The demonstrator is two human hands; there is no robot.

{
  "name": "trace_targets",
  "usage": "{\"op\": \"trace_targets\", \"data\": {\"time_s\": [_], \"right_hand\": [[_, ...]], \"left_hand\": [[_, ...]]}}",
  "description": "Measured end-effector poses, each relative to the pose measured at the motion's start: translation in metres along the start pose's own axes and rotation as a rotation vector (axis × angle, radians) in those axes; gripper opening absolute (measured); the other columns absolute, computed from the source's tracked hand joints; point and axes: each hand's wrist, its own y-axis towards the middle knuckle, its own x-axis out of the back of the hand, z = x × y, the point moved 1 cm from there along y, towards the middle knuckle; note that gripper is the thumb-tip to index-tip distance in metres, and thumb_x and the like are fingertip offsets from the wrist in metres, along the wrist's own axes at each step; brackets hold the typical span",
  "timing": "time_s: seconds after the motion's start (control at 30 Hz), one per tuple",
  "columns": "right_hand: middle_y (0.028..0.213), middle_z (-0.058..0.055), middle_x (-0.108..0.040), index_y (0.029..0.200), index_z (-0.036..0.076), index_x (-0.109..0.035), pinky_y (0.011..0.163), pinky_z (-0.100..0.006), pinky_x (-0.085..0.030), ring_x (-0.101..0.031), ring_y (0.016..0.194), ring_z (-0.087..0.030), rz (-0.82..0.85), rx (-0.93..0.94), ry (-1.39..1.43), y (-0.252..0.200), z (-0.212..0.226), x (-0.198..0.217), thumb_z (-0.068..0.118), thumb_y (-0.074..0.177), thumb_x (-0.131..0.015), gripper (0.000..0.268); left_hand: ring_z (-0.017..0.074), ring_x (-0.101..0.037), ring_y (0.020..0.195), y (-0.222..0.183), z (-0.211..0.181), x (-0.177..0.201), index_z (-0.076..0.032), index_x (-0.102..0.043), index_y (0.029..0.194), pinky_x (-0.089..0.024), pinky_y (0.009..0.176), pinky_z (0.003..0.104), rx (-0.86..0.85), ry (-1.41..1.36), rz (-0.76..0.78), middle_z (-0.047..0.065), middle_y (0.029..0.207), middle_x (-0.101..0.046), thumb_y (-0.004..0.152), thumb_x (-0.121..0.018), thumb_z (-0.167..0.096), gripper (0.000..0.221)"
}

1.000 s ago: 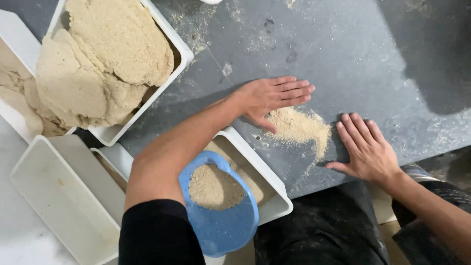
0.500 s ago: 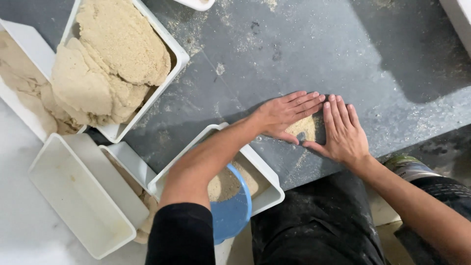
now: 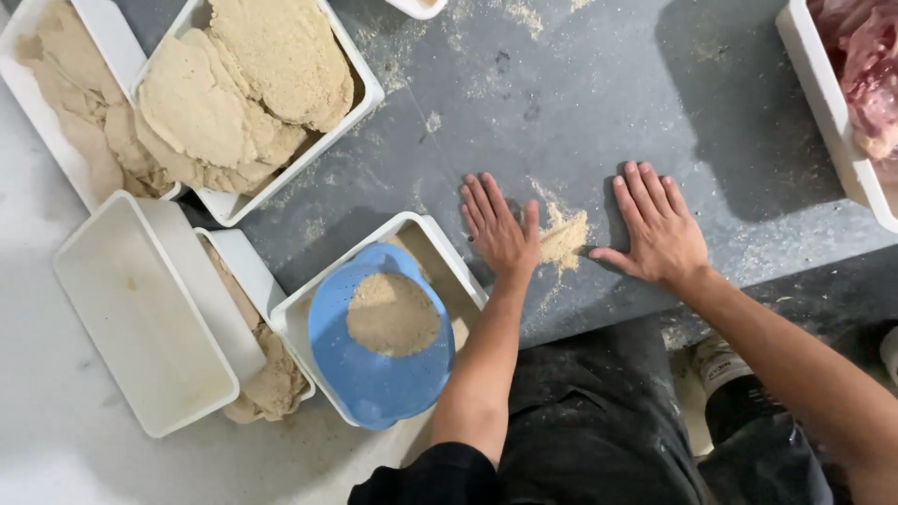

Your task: Breading raw meat pieces, organizing them into plastic containers, and sifting breading material with a colander

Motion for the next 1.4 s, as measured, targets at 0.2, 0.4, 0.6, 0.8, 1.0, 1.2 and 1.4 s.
{"op": "trace_targets", "data": {"time_s": [0.2,0.4,0.6,0.8,1.0,1.2,1.4], "right_hand": [[0.173,-0.019,-0.040,0.166,0.004,-0.045,0.130,-0.049,-0.023,-0.034,0.160,-0.034,-0.036,0.043,0.008,0.002,-0.001,-0.003,0.082,0.092,-0.032,0.108],[0.174,-0.028,-0.023,0.168,-0.003,-0.025,0.130,-0.057,-0.021,-0.019,0.162,-0.042,0.107,0.177,0.079,0.009,-0.002,0.011,0.084,0.094,-0.010,0.115],[0.176,-0.021,-0.016,0.169,0.001,-0.017,0.133,-0.049,-0.008,-0.012,0.163,-0.035,0.183,0.609,0.200,0.086,0.006,-0.014,0.090,0.087,-0.018,0.121],[0.176,-0.017,-0.010,0.169,0.007,-0.010,0.131,-0.045,-0.010,-0.012,0.162,-0.030,0.406,0.906,0.123,0.088,0.035,-0.021,0.092,0.082,-0.039,0.125],[0.164,-0.027,-0.040,0.155,0.002,-0.044,0.119,-0.058,-0.046,-0.041,0.154,-0.045,0.175,0.318,1.021,0.045,0.071,-0.005,0.076,0.104,-0.030,0.091],[0.136,-0.016,-0.069,0.129,0.003,-0.068,0.125,-0.041,-0.045,-0.064,0.133,-0.028,0.310,-0.518,2.009,0.035,0.091,-0.039,0.061,0.103,-0.041,0.069],[0.121,-0.019,-0.077,0.122,-0.001,-0.071,0.092,-0.038,-0.065,-0.078,0.106,-0.027,0.375,-0.802,2.156,0.041,0.123,-0.010,0.060,0.099,-0.046,0.070]], "left_hand": [[0.0396,-0.015,0.163,-0.051,-0.036,0.000,-0.001,-0.022,0.166,-0.008,0.132,0.051,-0.154,-0.162,0.172,0.027,0.174,-0.017,0.094,-0.010,-0.082,0.109],[0.0414,-0.025,0.162,-0.113,-0.064,0.029,0.001,-0.021,0.165,-0.021,0.134,0.054,-0.191,-0.628,-0.111,0.025,0.171,-0.025,0.113,-0.022,-0.063,0.083],[0.0404,-0.013,0.164,-0.192,-0.011,0.026,-0.005,-0.011,0.167,-0.025,0.127,0.055,0.113,-0.733,0.029,0.022,0.175,-0.006,0.107,-0.022,-0.071,0.090],[0.0372,-0.009,0.165,-0.206,-0.005,0.021,-0.005,-0.007,0.169,-0.015,0.134,0.054,0.156,-0.962,-0.145,0.019,0.177,-0.002,0.110,-0.035,-0.068,0.091],[0.0371,-0.029,0.162,-0.147,-0.040,-0.005,0.000,-0.020,0.166,-0.027,0.135,0.056,0.188,-1.184,-0.479,0.020,0.172,-0.026,0.111,-0.034,-0.070,0.090],[0.0295,-0.033,0.158,-0.097,-0.086,0.000,-0.001,-0.025,0.166,-0.030,0.131,0.042,0.327,-1.736,-0.665,0.019,0.169,-0.032,0.109,-0.033,-0.072,0.091],[0.0196,-0.049,0.144,-0.083,-0.083,0.062,0.009,-0.044,0.158,-0.040,0.117,0.024,0.389,-2.263,-0.868,0.019,0.154,-0.053,0.114,-0.019,-0.062,0.087]]}}
